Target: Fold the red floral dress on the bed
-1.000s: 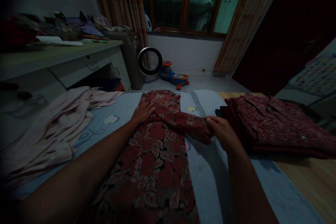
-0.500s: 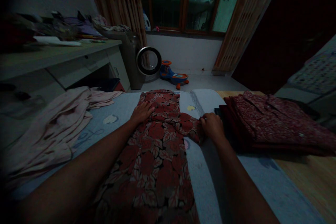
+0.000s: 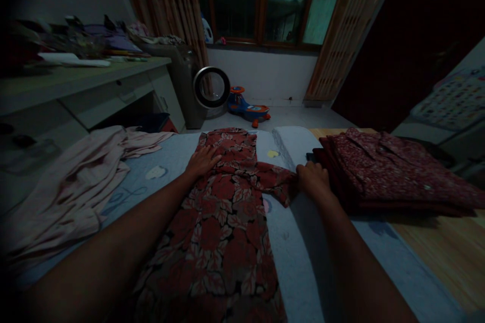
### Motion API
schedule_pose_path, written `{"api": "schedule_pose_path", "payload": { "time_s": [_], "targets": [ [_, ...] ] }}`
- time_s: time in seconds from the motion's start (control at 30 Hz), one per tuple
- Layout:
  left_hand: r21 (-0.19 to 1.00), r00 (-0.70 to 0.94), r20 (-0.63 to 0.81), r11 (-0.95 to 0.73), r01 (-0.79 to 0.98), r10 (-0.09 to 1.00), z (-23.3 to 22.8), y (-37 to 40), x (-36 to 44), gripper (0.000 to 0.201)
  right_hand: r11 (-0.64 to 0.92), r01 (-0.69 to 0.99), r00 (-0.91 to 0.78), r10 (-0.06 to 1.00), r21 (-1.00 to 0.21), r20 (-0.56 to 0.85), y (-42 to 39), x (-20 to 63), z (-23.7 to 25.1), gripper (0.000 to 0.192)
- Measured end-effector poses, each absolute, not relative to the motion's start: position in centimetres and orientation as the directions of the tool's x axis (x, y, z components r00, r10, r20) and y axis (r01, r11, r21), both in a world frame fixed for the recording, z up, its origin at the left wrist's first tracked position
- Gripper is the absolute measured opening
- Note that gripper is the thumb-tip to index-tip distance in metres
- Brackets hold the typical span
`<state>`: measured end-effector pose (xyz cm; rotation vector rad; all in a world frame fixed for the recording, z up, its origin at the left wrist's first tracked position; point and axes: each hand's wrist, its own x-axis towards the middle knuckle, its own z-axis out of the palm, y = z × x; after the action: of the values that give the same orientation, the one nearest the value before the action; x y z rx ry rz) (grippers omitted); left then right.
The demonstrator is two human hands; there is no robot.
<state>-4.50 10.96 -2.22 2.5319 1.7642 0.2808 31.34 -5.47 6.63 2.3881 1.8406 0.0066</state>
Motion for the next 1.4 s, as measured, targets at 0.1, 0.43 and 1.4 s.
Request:
{"api": "schedule_pose_path", "payload": {
  "time_s": [0.1,0.43,1.4],
  "targets": [
    [0.138,0.333,0.138,-0.351,0.926,0.933,-2.4,11.1,-4.5,0.06,-0.221,0.974,0.226,0.967,0.058,-0.117,-5.1,31.4,7.5,0.032],
    [0.144,0.315,0.091,-0.326,0.935,0.945,-2.4,11.4,-4.5,0.066,-0.169,0.97,0.192,0.973,0.172,-0.128,-2.3,28.6,6.6,0.033],
    [0.146,0.383,0.129,-0.4,0.905,0.915,-1.4,10.3,-4.7,0.049,-0.194,0.981,0.195,0.979,-0.03,0.055,-3.7,31.9,6.9,0.025]
  ]
}}
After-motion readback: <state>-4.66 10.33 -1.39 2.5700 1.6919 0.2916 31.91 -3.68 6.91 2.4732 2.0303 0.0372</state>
